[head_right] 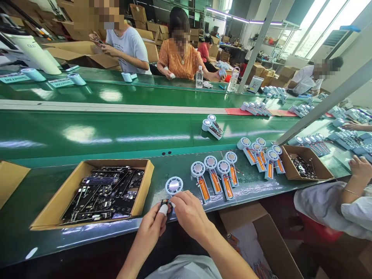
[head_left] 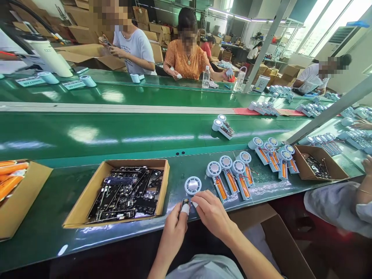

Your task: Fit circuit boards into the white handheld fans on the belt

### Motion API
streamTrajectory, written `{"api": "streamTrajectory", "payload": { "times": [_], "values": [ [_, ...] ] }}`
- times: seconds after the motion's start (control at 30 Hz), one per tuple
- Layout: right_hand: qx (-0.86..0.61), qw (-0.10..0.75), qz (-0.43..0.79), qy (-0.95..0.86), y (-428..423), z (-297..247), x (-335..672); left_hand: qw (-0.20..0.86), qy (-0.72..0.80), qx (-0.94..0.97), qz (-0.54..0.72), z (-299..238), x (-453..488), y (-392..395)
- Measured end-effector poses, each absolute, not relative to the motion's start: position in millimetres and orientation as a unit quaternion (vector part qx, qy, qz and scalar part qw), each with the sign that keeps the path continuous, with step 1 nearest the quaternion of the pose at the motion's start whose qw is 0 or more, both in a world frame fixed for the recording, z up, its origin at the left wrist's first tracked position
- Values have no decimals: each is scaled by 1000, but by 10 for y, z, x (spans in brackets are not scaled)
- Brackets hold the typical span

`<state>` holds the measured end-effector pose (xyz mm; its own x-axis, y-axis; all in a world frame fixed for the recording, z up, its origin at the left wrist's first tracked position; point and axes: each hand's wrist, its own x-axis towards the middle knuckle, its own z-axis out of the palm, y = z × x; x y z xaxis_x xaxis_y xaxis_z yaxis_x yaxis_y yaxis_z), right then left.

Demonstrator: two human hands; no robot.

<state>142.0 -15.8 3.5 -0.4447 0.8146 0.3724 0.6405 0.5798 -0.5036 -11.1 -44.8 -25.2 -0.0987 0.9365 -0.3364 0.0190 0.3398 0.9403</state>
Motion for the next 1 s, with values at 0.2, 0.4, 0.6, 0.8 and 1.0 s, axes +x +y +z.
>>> {"api": "streamTrajectory", "payload": {
  "times": [0.2,0.4,0.6,0.8,1.0],
  "values": [
    [-468,287,102,-830,-190,25,1308,422,601,548,401,-188,-112,-446],
    [-492,228,59,-838,-221,30,1251,211,580,683,391,-250,-173,-477],
    [-486,221,110,-838,-179,104,1307,141,540,766,319,-235,-256,-461],
    [-498,164,67,-849,-197,133,1278,110,571,770,261,-215,-261,-495],
    [-449,187,172,-857,-72,212,1472,296,496,762,292,-104,-396,-328]
  ]
}}
